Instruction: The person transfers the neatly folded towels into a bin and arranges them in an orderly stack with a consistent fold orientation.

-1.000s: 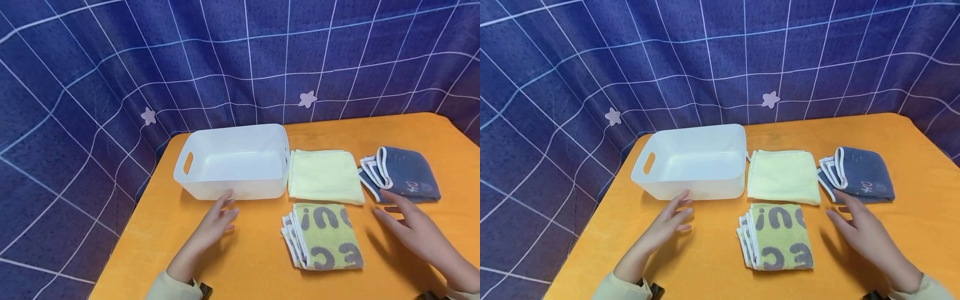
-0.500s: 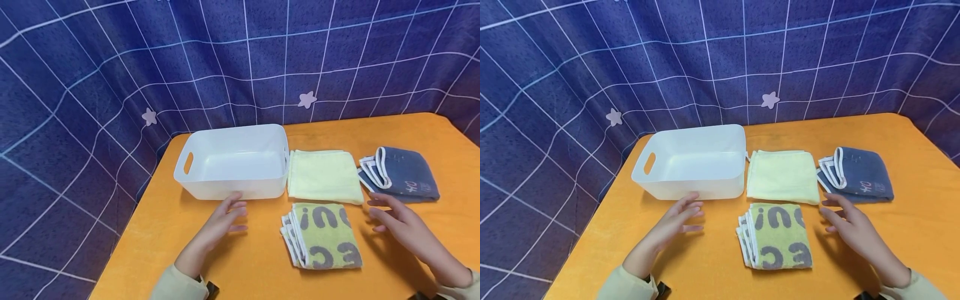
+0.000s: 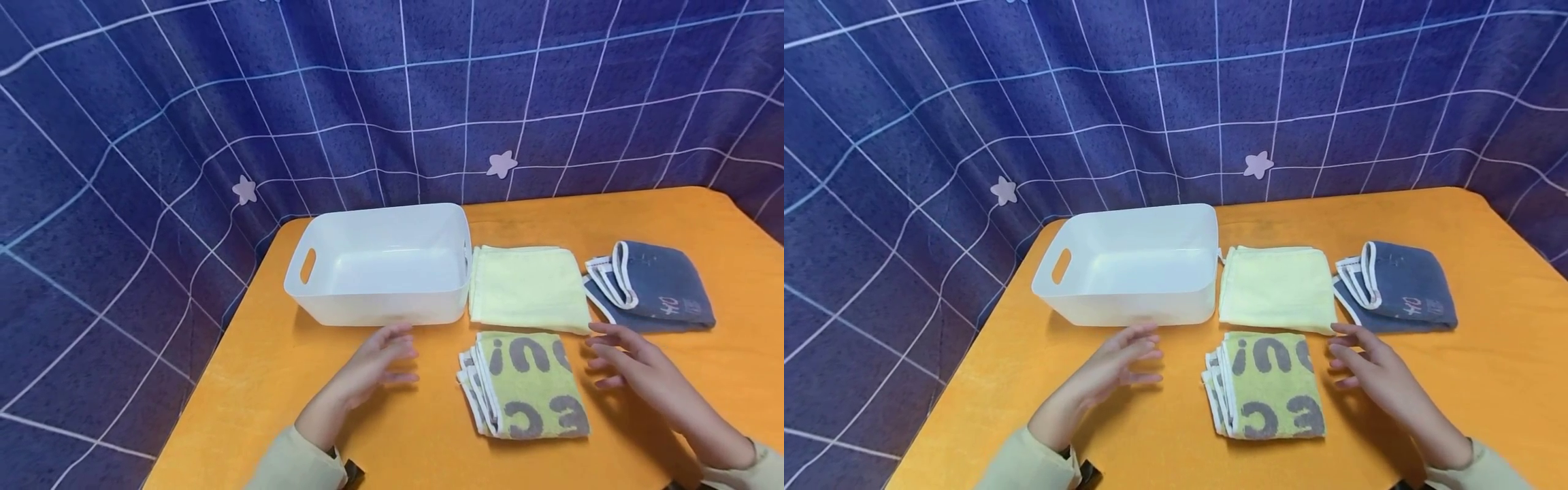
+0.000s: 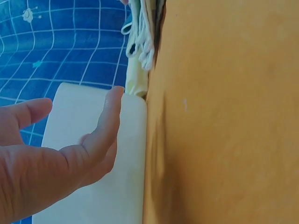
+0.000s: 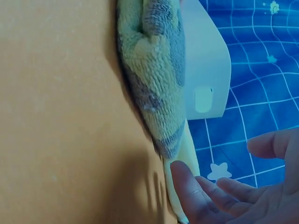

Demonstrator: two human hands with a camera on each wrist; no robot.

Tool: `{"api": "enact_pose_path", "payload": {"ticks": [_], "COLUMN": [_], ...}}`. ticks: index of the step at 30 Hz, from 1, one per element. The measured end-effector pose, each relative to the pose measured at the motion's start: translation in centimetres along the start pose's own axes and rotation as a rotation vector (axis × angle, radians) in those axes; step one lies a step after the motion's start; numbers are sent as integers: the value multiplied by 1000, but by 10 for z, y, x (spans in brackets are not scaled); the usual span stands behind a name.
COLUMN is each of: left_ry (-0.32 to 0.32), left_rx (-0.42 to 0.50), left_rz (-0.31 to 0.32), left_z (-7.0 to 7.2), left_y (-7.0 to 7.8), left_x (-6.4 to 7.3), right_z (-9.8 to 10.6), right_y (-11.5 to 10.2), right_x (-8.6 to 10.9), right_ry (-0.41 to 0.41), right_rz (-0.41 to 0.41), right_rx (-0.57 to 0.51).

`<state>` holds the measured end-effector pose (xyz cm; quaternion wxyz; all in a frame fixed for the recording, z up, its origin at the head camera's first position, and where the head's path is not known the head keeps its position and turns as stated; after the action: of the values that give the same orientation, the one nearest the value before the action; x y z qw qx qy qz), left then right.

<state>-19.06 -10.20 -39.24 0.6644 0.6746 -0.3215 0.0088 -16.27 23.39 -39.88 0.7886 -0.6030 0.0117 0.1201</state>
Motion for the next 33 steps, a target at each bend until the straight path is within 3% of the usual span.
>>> {"api": "enact_pose_path", "payload": {"ticks": [6, 14, 27, 33], "left_ry": [-13, -7, -70, -59], "left_rx": [0, 18, 26, 23], "left_rz": [21, 94, 159, 186], "left_z": [-12, -27, -47, -52], "left_y": [-2, -10, -20, -23], "left_x": [-7, -15, -22, -24], "right_z": [-6, -17, -28, -29], "right_y": [5, 12, 20, 22], "right_x": [2, 2, 5, 6], "right_ry": [-2, -14, -66, -87], "right_rz": [-18, -131, -252, -287], "right_rx": [-43, -94, -74, -68]}}
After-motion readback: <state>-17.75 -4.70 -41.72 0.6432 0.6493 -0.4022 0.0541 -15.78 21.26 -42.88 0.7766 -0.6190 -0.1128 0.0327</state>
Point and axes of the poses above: each hand's wrist, its own x-axis away from the middle knuckle, its own z-axis out of the back of the hand, y = z × x, the point moved 8 cm from there along -x, towards the middle knuckle, and after that the axes turned 12 degrees about z, right-handed, at the moved point
